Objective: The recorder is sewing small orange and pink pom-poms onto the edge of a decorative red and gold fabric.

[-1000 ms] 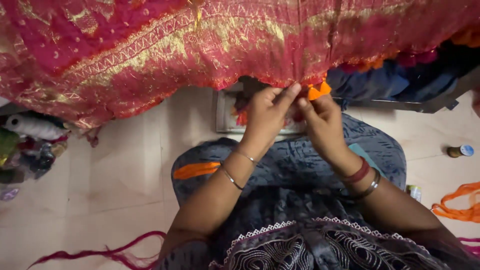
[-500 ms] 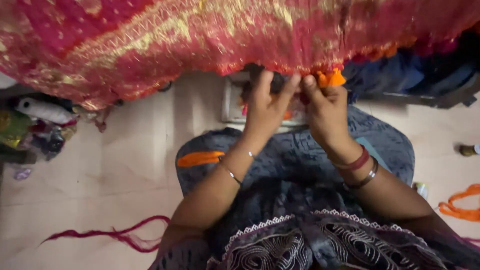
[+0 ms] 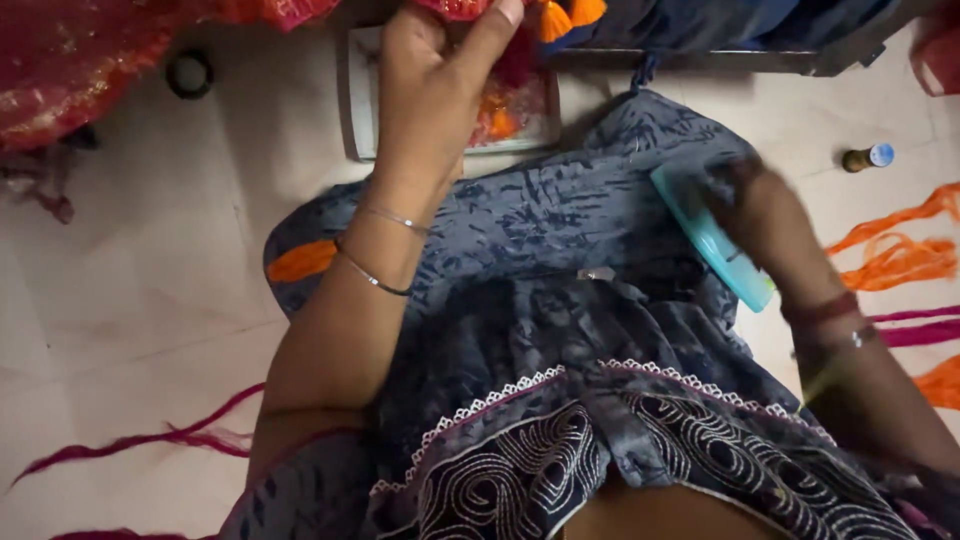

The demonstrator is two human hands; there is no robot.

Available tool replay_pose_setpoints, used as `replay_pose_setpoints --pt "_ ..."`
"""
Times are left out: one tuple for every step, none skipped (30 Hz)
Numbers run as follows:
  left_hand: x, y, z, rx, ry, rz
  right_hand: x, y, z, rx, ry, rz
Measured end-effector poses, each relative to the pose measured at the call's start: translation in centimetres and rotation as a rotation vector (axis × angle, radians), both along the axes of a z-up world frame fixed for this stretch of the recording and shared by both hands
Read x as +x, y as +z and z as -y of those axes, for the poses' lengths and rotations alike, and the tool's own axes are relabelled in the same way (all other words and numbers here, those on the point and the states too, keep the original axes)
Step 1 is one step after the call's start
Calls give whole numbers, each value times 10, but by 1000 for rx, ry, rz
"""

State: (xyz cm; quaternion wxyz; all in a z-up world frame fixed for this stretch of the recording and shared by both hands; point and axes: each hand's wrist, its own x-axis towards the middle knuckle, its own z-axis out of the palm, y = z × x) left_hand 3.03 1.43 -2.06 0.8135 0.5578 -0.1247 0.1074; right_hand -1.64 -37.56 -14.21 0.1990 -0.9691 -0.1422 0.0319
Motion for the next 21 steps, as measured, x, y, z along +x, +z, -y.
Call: replay_pose_setpoints --pt "1 -1 2 0 -3 -1 -16 -3 -1 0 -3 -1" --pt "1 -1 3 -1 -1 -3 -30 -7 -2 -73 68 75" --pt "2 -1 3 -2 0 -6 -45 -10 -4 -146 139 151" --pt "2 0 4 4 6 -1 -50 -14 -1 -140 144 156" --pt "2 2 3 13 17 1 -55 -18 1 -189 182 213" --pt "2 5 2 23 30 4 -59 -22 3 -236 221 271" --pt "3 6 -1 31 37 9 -54 -17 -1 -228 226 278" --pt "5 8 -3 67 37 -33 -46 -10 -2 -211 203 223" --pt "6 9 -5 104 36 -76 -39 -3 -3 -194 180 168" --pt "6 15 -7 102 47 -66 -30 26 -16 -195 190 179" --pt "6 20 -9 85 -29 -97 -22 55 -29 -172 227 224" --pt "6 26 -11 69 -107 -131 -15 83 -42 -147 262 265" --pt "5 31 -13 69 -97 -125 -10 116 -61 -147 271 272" --pt "5 36 -14 62 -130 -159 -5 148 -79 -163 422 492" --pt "5 41 -15 56 -163 -193 -2 181 -97 -180 574 712" --pt "5 46 -16 58 -157 -181 2 206 -112 -181 578 725" --pt "4 50 -17 102 -172 -215 6 232 -127 -309 627 941" --pt "3 55 -19 147 -186 -251 8 258 -142 -437 671 1157" --pt "4 57 -20 149 -178 -240 15 260 -146 -436 675 1170" --pt "4 58 -21 169 -186 -265 21 262 -149 -495 677 1292" --pt "4 59 -23 189 -195 -290 28 264 -154 -553 677 1415"
